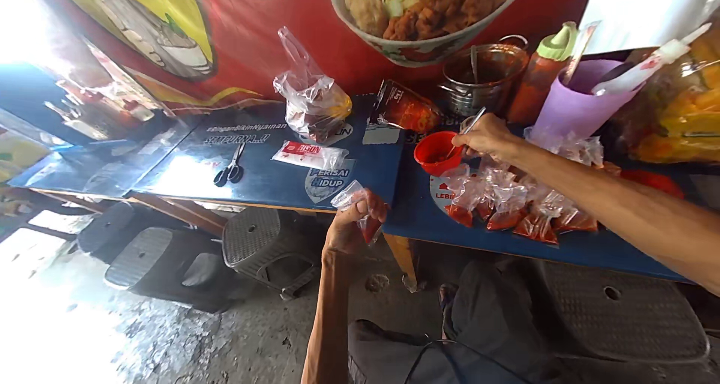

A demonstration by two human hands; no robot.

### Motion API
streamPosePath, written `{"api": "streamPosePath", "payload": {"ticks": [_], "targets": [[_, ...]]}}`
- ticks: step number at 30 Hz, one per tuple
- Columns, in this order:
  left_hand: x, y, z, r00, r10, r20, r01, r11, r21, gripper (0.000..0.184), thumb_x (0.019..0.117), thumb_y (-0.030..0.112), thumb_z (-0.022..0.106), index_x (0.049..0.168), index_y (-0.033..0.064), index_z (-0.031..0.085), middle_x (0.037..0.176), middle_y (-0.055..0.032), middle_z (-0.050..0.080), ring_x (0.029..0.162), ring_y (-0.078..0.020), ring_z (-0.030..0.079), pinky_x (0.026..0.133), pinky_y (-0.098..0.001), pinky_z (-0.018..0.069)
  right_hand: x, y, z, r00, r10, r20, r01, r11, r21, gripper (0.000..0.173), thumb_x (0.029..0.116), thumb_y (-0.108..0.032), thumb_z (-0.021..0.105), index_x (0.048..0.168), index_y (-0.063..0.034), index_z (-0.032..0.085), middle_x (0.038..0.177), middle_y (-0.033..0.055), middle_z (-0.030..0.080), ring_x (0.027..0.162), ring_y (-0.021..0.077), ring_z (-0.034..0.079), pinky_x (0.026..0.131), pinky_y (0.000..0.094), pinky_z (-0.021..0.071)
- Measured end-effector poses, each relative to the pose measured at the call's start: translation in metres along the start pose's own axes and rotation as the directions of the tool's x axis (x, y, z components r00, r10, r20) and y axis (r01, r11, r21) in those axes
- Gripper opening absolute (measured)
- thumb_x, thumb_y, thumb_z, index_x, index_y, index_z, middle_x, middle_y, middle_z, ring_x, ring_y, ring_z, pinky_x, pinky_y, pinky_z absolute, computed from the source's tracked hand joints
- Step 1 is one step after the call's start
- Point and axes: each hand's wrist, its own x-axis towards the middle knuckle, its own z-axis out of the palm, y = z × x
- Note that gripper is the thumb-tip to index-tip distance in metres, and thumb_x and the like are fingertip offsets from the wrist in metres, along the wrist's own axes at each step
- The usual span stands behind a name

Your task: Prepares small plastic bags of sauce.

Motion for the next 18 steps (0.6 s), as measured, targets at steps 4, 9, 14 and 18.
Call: {"api": "streamPosePath", "payload": {"ticks": [4,9,14,18], "targets": [[0.008,0.003,0.008,0.974,0.018,-0.227,0.024,0.983,0.181,0.020,0.0833,0.037,0.082,0.086,0.0188,0.075,0.077,0.0022,0.071,0.077,-0.0103,0.070,0.086,-0.0310,0.0576,0.011,0.008,0.002,0.999,0.025,0.035,-0.027,0.996,0.080,0.022,0.0945,-0.020,0.073,0.101,0.0001,0.066,0.076,0.0080,0.066,0.056,0.0107,0.057,0.055,0.0278,0.0490],[0.017,0.006,0.012,0.942,0.037,-0.333,0.067,0.953,0.295,0.018,0.0820,0.028,0.082,0.085,0.0121,0.073,0.076,-0.0030,0.072,0.072,-0.0128,0.070,0.075,-0.0288,0.0596,0.006,0.010,-0.010,0.989,0.048,0.143,-0.059,0.995,0.074,0.031,0.0971,-0.031,0.072,0.096,0.0000,0.066,0.074,0.0073,0.070,0.056,0.0090,0.062,0.052,0.0249,0.0476],[0.028,0.007,0.006,0.930,0.054,-0.362,0.081,0.934,0.349,0.015,0.0833,0.023,0.080,0.086,0.0098,0.073,0.077,-0.0042,0.073,0.072,-0.0130,0.071,0.074,-0.0287,0.0601,-0.015,0.005,-0.037,0.976,0.018,0.218,0.000,0.997,-0.081,0.036,0.1025,-0.034,0.064,0.098,0.0010,0.071,0.077,0.0080,0.073,0.059,0.0105,0.064,0.056,0.0274,0.0510],[0.043,0.006,-0.004,0.935,0.064,-0.349,0.079,0.921,0.381,0.013,0.0833,0.021,0.079,0.087,0.0101,0.073,0.078,-0.0041,0.073,0.074,-0.0137,0.072,0.075,-0.0295,0.0604,-0.017,0.000,-0.056,0.984,0.034,0.175,-0.003,0.984,-0.177,0.044,0.1032,-0.040,0.061,0.088,-0.0003,0.071,0.074,0.0068,0.072,0.056,0.0109,0.063,0.055,0.0290,0.0492]]}}
